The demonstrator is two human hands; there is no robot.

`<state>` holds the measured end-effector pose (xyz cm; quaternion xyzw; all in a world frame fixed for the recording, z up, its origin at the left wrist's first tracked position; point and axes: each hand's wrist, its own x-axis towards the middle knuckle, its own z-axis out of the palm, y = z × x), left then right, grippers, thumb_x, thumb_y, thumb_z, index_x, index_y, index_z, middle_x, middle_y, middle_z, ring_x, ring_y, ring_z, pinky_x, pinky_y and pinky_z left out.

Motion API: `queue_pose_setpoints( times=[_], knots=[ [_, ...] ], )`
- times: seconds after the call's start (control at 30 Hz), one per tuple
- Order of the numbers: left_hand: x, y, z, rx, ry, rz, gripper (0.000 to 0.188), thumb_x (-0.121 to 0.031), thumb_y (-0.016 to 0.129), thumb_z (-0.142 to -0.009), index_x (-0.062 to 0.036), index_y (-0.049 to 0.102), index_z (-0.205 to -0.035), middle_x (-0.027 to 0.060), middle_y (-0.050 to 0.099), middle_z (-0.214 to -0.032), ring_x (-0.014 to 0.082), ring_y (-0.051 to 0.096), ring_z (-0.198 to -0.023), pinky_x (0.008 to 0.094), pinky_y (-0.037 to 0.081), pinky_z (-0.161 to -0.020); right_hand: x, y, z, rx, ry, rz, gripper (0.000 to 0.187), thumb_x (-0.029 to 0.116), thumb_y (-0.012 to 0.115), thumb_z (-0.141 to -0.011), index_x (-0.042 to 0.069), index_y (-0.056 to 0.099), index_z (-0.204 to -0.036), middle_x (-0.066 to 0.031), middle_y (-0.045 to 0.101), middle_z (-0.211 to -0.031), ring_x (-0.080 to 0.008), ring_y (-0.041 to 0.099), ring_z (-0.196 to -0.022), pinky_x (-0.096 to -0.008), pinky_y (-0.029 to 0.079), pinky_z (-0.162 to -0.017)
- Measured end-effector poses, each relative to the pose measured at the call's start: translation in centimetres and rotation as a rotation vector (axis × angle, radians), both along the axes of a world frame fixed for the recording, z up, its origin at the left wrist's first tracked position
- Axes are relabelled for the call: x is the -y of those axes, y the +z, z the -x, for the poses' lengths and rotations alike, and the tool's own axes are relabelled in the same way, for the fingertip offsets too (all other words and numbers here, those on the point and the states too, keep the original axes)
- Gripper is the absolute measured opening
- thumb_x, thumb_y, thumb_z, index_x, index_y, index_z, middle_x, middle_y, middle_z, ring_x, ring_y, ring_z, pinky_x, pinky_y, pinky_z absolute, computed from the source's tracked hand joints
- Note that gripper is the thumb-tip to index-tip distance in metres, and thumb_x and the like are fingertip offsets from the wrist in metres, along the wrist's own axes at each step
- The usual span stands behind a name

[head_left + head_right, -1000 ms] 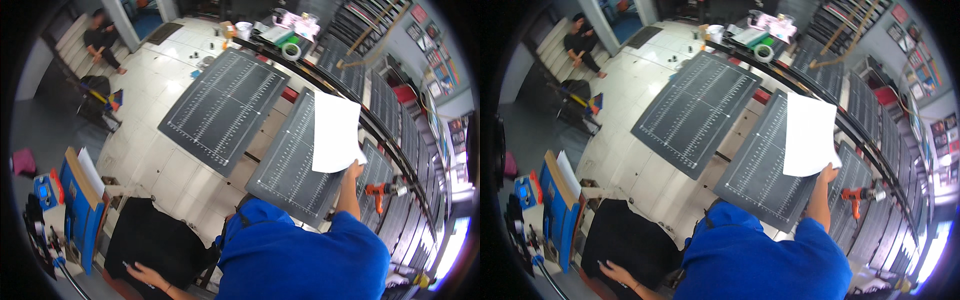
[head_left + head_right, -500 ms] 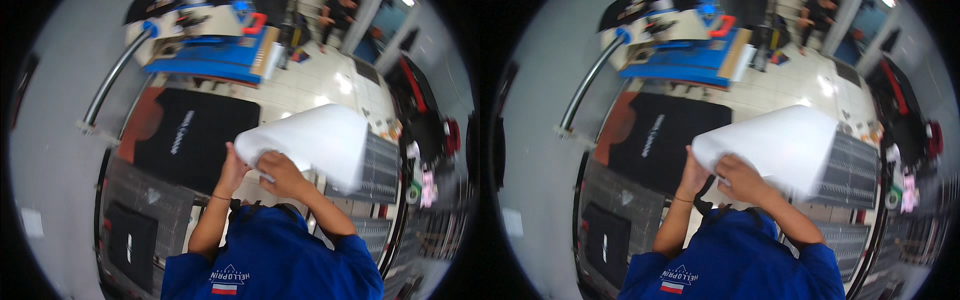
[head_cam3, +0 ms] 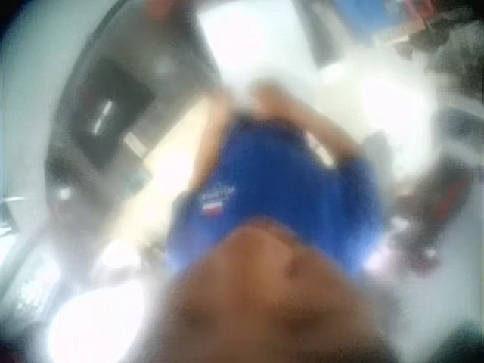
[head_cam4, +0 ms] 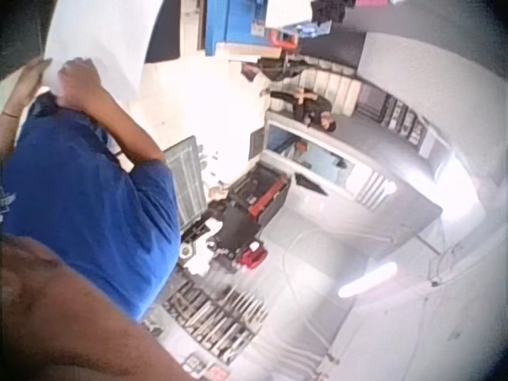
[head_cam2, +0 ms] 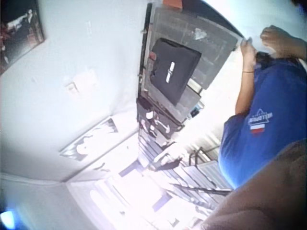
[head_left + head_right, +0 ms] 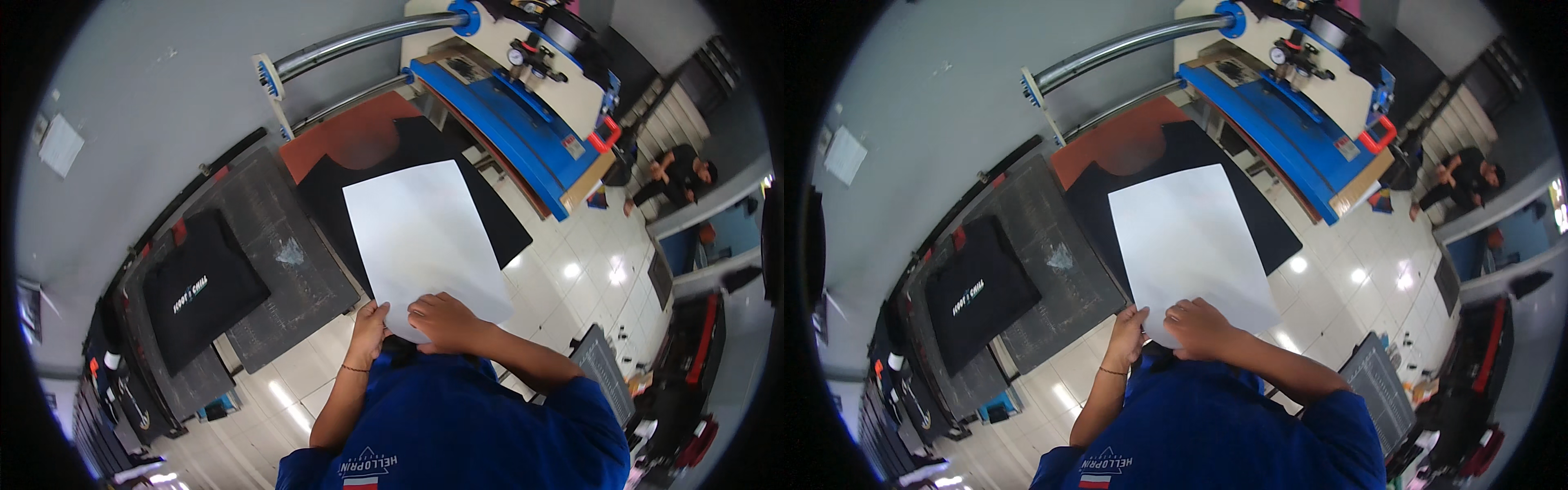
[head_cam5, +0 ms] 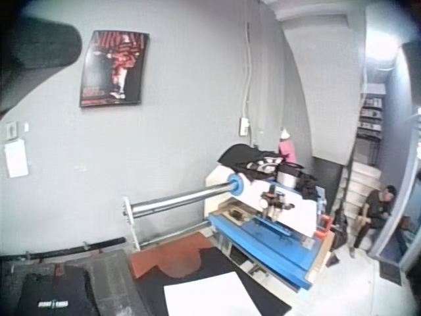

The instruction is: The person places black fabric onto a screen printing heat press, aligns a white paper transfer, operates the press, and then uses a heat gun to dry the printed design on several shirts laid out on printing tables.

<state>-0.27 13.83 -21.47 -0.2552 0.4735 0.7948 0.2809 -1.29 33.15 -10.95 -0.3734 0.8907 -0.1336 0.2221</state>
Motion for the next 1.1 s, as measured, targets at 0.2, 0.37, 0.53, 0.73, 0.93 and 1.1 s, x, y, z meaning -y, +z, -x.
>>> queue_pose_setpoints(
  times=[0.2,0.37,0.53,0.73,0.93,1.1],
  knots=[
    [-6.3,-3.7,2.0,-0.171,0.354,0.265,0.021,-0.010,0.047,-0.097,0.0031,0.060,-0.107,0.0070,0.065,-0.096,0.0118,0.058,-0.084,0.0265,0.047,-0.076,-14.2,5.0,6.4,0.098,-0.291,0.310,0.053,0.028,0.078,-0.078,0.005,0.056,-0.121,-0.0159,0.054,-0.131,-0.0332,0.050,-0.123,-0.0390,0.039,-0.105],
    [-7.5,-5.4,5.8,-0.187,0.417,0.411,0.020,-0.010,0.048,-0.095,0.0036,0.062,-0.101,0.0037,0.064,-0.086,0.0095,0.055,-0.073,0.0258,0.045,-0.066,-29.6,8.9,12.9,-0.351,-0.836,0.454,0.045,0.018,0.067,-0.089,0.003,0.052,-0.128,-0.0171,0.057,-0.126,-0.0282,0.054,-0.116,-0.0363,0.040,-0.100],
    [-7.8,-4.7,9.6,-0.141,0.448,0.488,0.020,-0.010,0.049,-0.094,0.0038,0.062,-0.099,0.0054,0.064,-0.084,0.0131,0.059,-0.070,0.0290,0.048,-0.063,-40.4,7.7,20.0,-0.857,-0.901,0.236,0.051,0.023,0.065,-0.090,-0.001,0.048,-0.132,-0.0224,0.052,-0.132,-0.0377,0.046,-0.125,-0.0421,0.035,-0.105],
    [-5.6,-6.5,11.6,-0.184,0.446,0.593,0.020,-0.011,0.051,-0.093,0.0048,0.062,-0.100,0.0080,0.065,-0.085,0.0166,0.063,-0.074,0.0313,0.051,-0.067,-41.2,6.8,21.8,-0.633,-0.853,0.017,0.038,0.035,0.059,-0.092,-0.002,0.060,-0.100,-0.0266,0.065,-0.093,-0.0467,0.060,-0.093,-0.0498,0.045,-0.090],
    [-6.1,-5.0,11.3,-0.175,0.454,0.704,0.029,-0.016,0.056,-0.091,0.0063,0.059,-0.109,0.0086,0.063,-0.090,0.0172,0.060,-0.079,0.0316,0.049,-0.073,-37.9,6.5,20.5,-0.742,-0.817,-0.125,0.034,0.034,0.064,-0.088,0.000,0.061,-0.094,-0.0255,0.064,-0.084,-0.0449,0.060,-0.086,-0.0536,0.044,-0.080],
    [-9.3,1.2,5.8,-0.555,0.481,1.171,0.036,-0.013,0.060,-0.090,0.0047,0.054,-0.121,0.0152,0.065,-0.101,0.0218,0.062,-0.089,0.0332,0.050,-0.080,-36.6,7.6,17.2,-0.799,-0.829,-0.166,0.037,0.035,0.065,-0.087,-0.001,0.060,-0.096,-0.0257,0.064,-0.085,-0.0447,0.060,-0.084,-0.0536,0.045,-0.076]
  ],
)
